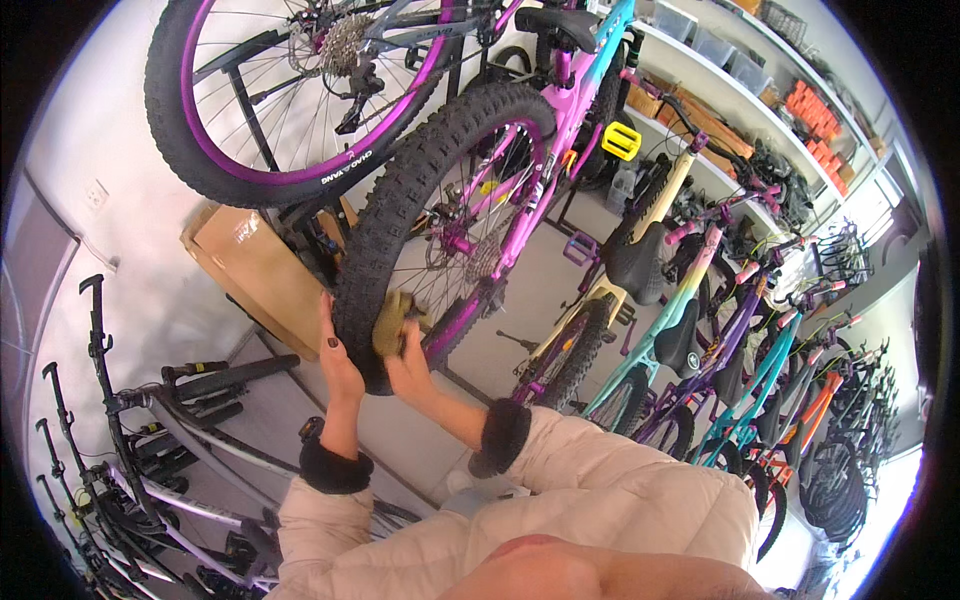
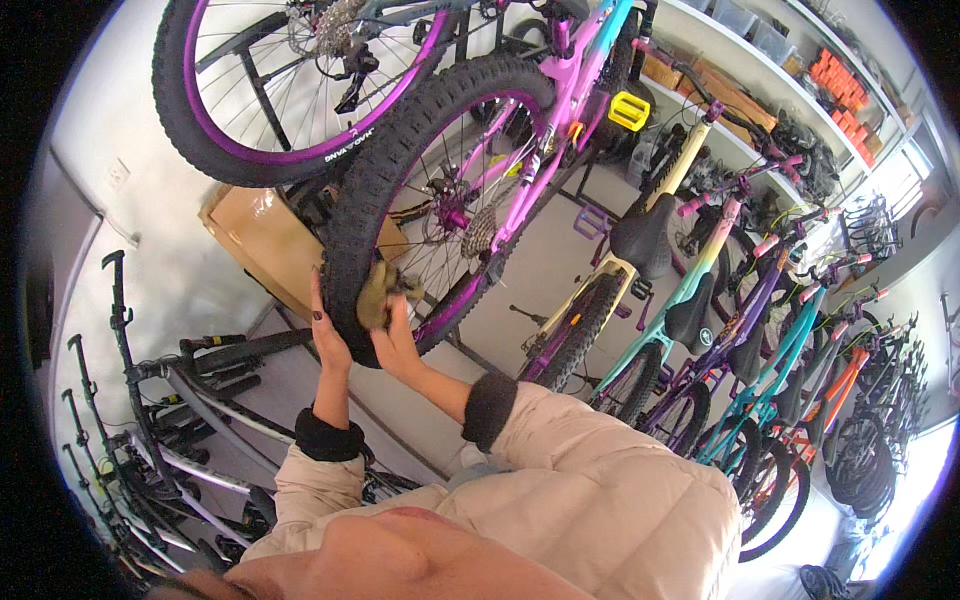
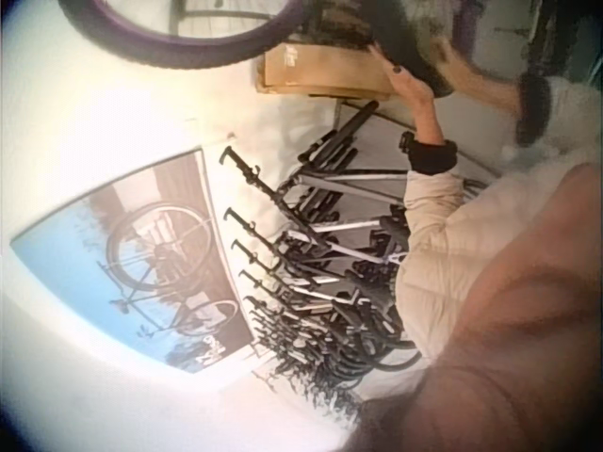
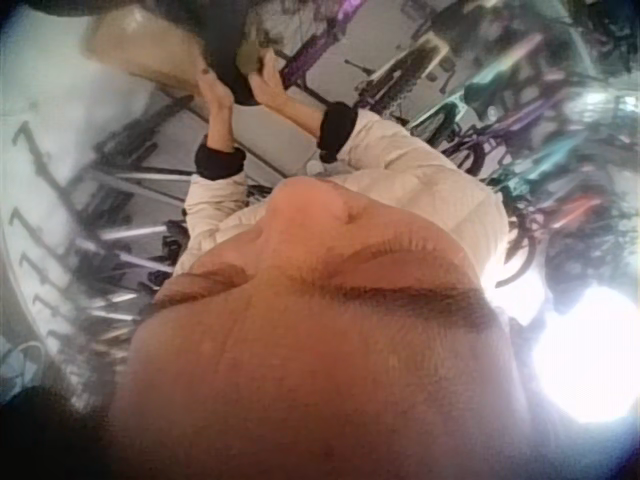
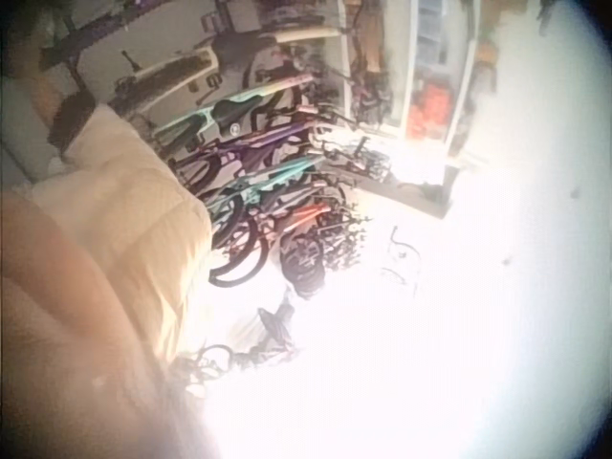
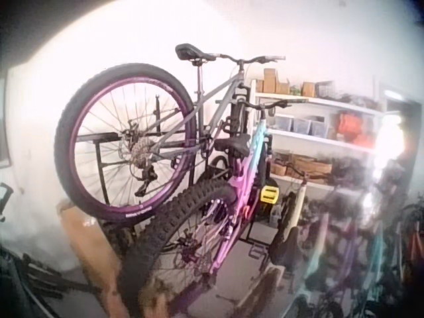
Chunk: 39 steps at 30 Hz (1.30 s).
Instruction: The person wipes the tires of several bicycles with a cloth. They move from one bicycle to the next, rotating each tire while wiping its surface. The person handles multiple bicycles in sequence within a bicycle shop.
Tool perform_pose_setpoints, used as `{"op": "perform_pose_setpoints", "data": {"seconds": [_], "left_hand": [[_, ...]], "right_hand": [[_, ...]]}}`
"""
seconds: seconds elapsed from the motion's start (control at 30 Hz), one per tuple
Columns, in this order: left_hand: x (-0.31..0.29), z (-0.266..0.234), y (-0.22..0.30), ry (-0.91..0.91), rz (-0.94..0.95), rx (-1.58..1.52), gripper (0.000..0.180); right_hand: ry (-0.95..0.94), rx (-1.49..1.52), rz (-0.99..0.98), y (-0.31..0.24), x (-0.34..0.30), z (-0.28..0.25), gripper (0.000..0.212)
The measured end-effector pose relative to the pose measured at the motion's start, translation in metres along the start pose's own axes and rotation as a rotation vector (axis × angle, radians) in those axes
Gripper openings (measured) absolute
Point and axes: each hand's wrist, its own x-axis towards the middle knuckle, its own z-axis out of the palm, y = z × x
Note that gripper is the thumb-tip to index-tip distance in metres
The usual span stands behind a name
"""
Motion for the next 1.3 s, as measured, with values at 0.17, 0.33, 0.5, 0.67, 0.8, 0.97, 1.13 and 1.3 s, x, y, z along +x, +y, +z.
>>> {"op": "perform_pose_setpoints", "data": {"seconds": [0.17, 0.33, 0.5, 0.67, 0.8, 0.97, 1.13, 1.3], "left_hand": [[-0.002, -0.002, 0.007, -0.027, 0.011, -0.011, 0.078], [0.001, 0.002, 0.007, 0.023, 0.085, 0.094, 0.074], [0.002, 0.006, 0.014, 0.08, 0.062, 0.205, 0.062], [0.002, 0.009, 0.01, 0.126, 0.03, 0.287, 0.058], [0.001, 0.012, -0.004, 0.21, 0.132, 0.108, 0.058], [-0.022, 0.001, -0.014, 0.34, 0.155, 0.102, 0.067], [-0.135, -0.029, -0.014, 0.393, -0.208, 0.238, 0.071], [-0.255, -0.038, -0.013, 0.408, -0.551, 0.381, 0.077]], "right_hand": [[0.199, -0.225, 0.537, 0.006, 0.028, -0.065, 0.035], [0.492, -0.265, -0.285, -0.069, 0.264, -0.175, 0.046], [0.276, -0.773, -0.023, -0.108, 0.355, -0.157, 0.033], [0.065, -1.005, -0.638, -0.13, 0.252, -0.066, 0.016], [-0.317, -1.085, -0.694, -0.132, 0.146, 0.015, 0.011], [-0.593, -1.016, -0.806, -0.131, 0.112, 0.033, 0.01], [-0.27, -0.97, -0.888, -0.185, 0.226, -0.028, 0.022], [-0.111, -1.173, -0.596, -0.175, 0.235, -0.058, 0.026]]}}
